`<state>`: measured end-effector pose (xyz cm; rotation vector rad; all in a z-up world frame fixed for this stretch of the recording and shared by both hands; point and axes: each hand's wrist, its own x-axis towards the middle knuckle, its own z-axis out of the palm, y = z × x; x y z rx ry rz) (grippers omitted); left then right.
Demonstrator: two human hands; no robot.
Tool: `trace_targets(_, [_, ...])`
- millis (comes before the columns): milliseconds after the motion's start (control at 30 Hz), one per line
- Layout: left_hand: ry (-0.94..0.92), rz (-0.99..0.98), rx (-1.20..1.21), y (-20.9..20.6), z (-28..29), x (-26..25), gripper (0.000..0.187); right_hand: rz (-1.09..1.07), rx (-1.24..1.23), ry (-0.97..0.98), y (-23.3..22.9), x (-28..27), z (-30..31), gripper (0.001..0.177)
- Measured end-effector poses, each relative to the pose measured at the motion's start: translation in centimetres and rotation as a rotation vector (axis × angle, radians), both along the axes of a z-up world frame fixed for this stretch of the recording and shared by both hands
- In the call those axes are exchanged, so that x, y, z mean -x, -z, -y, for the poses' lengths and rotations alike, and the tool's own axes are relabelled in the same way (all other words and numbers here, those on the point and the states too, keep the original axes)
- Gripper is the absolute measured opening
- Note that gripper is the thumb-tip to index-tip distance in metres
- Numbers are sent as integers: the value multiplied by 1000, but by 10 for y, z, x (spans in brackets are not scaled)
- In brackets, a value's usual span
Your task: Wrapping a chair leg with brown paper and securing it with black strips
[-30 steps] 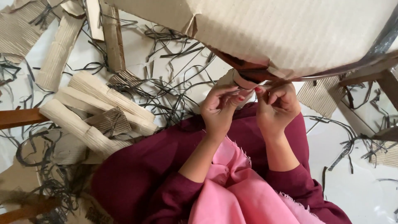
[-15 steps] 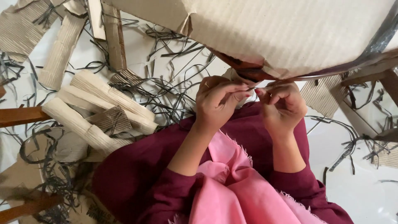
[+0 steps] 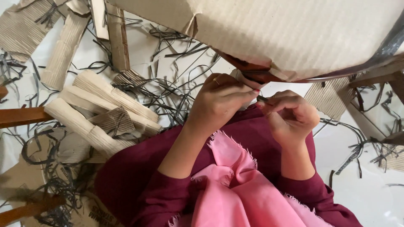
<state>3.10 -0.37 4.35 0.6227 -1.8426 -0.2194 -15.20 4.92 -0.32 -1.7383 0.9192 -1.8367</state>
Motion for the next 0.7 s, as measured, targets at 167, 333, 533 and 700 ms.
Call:
trace_targets(167, [-67,52,71,16,2,1,15,-58,39,41,-12,-11,-1,19])
trace_targets(333, [-74,59,53,24,3,2,15,-271,220,194,-15,1,6,21])
trace_targets(533, [-42,78,-4,20,3,-2,12,-304,225,158,-8,-4,13,11])
trace_targets(700, [12,-83,-153,33,3,2,7,-310,289,139,-7,-7,21,12])
